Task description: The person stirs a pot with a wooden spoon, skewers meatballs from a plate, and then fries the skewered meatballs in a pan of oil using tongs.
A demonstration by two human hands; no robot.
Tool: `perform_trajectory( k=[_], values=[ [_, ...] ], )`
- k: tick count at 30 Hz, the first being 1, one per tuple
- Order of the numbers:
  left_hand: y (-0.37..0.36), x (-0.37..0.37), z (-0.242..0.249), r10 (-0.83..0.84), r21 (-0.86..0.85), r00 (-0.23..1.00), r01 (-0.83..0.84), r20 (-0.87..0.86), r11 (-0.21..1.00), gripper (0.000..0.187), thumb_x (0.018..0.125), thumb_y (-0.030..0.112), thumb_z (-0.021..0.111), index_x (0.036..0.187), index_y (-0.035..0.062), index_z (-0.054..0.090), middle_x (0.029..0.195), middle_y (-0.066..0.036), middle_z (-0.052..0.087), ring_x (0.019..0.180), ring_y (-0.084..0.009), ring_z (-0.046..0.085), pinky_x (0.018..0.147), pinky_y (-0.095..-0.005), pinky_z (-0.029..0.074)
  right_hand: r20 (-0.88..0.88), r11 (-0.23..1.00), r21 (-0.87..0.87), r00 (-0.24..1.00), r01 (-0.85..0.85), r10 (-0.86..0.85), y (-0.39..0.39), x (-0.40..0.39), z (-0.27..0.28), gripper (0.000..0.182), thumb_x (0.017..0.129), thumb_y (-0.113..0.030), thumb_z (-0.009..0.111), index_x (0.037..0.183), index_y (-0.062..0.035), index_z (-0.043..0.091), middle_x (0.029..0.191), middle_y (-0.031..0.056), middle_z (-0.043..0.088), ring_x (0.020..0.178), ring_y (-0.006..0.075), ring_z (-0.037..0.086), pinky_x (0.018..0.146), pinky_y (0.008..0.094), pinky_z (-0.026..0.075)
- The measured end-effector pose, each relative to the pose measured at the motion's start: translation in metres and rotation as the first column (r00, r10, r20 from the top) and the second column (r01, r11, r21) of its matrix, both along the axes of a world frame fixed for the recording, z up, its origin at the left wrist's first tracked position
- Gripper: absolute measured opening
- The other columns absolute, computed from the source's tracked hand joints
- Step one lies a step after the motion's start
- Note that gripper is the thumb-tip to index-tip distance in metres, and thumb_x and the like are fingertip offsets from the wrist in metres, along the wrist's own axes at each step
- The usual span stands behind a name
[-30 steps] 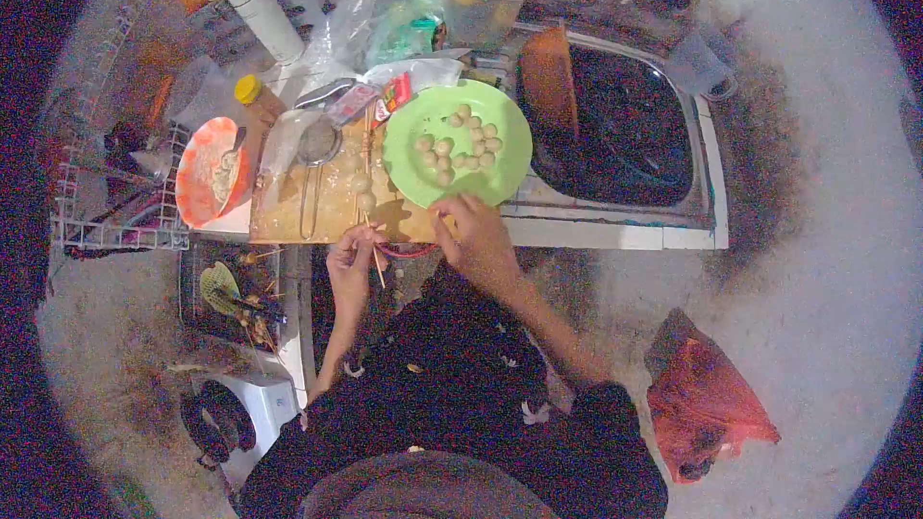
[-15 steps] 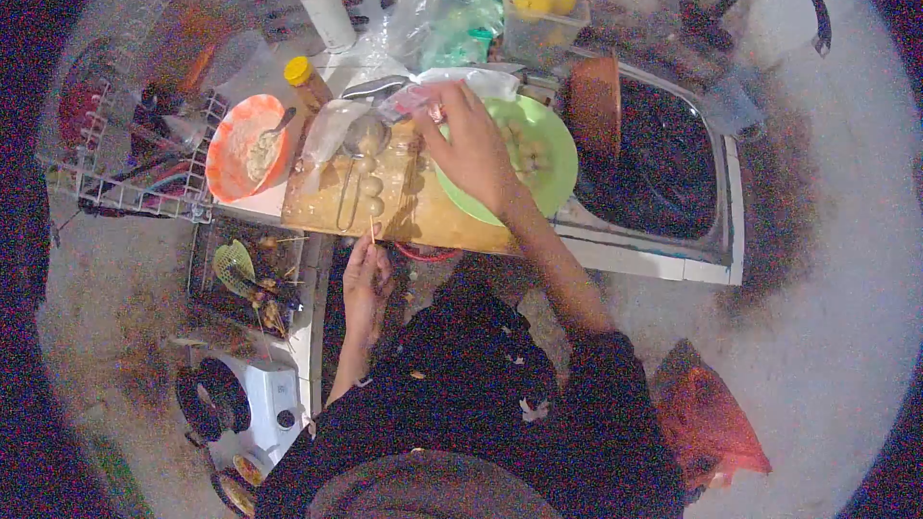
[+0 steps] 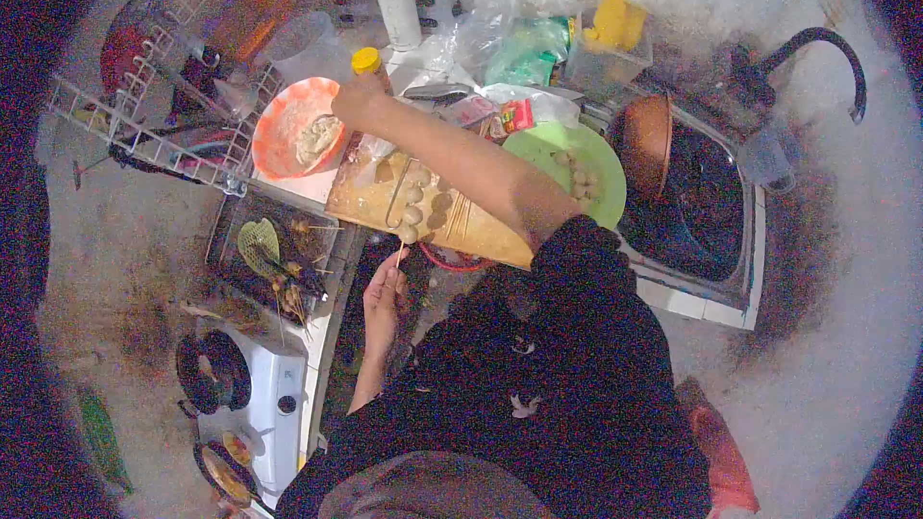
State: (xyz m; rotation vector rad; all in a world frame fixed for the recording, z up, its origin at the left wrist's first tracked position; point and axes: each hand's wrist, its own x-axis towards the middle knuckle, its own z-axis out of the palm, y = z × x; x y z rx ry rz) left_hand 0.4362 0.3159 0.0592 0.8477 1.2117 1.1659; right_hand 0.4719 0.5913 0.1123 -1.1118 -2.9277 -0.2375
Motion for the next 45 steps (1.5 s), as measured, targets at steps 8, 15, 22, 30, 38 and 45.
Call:
perform_trajectory(
  k=[8,15,22,30,38,45],
  values=[
    [0.008,0.000,-0.003,-0.020,-0.020,0.996,0.022,0.091,1.000,0.032,0.089,0.023,0.042,0.115,0.0051,0.049,0.059,0.008,0.034,0.049,-0.0011,0.030,0.042,-0.0156,0.024,-0.461,0.983,-0.180,0.881,0.022,-0.105,-0.020,0.044,0.029,0.020,0.083,-0.018,0.044,0.084,-0.0047,0.059,0.073,0.0154,0.059,0.072,0.0275,0.060,0.064,0.0366,0.046],
    [0.026,0.018,0.002,-0.064,-0.018,0.995,0.065,0.072,0.998,0.031,0.090,0.025,0.040,0.114,0.0072,0.051,0.057,0.010,0.030,0.046,-0.0002,0.025,0.042,-0.0160,0.019,-0.643,0.791,-0.600,0.660,-0.117,-0.390,-0.041,0.098,0.029,0.029,0.086,-0.029,0.040,0.093,-0.0072,0.058,0.066,0.0111,0.056,0.066,0.0218,0.055,0.064,0.0342,0.042],
    [0.020,0.032,-0.002,-0.075,-0.045,0.987,0.082,0.145,0.996,0.028,0.090,0.022,0.041,0.111,0.0085,0.053,0.059,0.012,0.035,0.047,0.0015,0.025,0.042,-0.0149,0.018,-0.590,0.820,-0.551,0.767,-0.152,-0.254,-0.025,0.045,-0.021,0.031,0.086,-0.029,0.038,0.090,-0.0071,0.059,0.070,0.0157,0.057,0.070,0.0253,0.056,0.065,0.0348,0.042],
    [0.014,0.031,-0.006,-0.063,-0.072,0.993,0.071,0.104,0.995,0.029,0.090,0.022,0.040,0.113,0.0074,0.051,0.056,0.011,0.030,0.046,0.0005,0.024,0.041,-0.0155,0.017,-0.587,0.965,-0.233,0.774,0.118,-0.236,-0.073,0.050,0.015,0.027,0.082,-0.028,0.044,0.083,-0.0035,0.056,0.078,0.0152,0.058,0.072,0.0322,0.056,0.067,0.0404,0.045],
    [0.025,0.042,0.005,-0.069,-0.015,0.974,0.074,0.217,0.997,0.030,0.087,0.022,0.044,0.112,0.0052,0.051,0.067,0.010,0.043,0.050,-0.0012,0.028,0.043,-0.0167,0.020,-0.850,0.869,-0.480,0.177,0.123,-0.495,-0.173,0.185,0.024,0.023,0.074,-0.020,0.063,0.086,-0.0032,0.053,0.073,0.0023,0.051,0.063,0.0118,0.049,0.057,0.0262,0.041],
    [0.031,0.073,0.011,-0.068,0.012,0.972,0.067,0.223,0.998,0.019,0.088,0.021,0.044,0.097,0.0065,0.054,0.055,0.009,0.029,0.044,-0.0006,0.024,0.041,-0.0166,0.017,-0.372,0.478,-0.767,-0.311,-0.427,-0.875,-0.234,0.180,-0.042,0.030,0.079,-0.022,0.060,0.103,-0.0068,0.050,0.078,-0.0051,0.047,0.066,0.0058,0.042,0.056,0.0184,0.035]
  ],
)
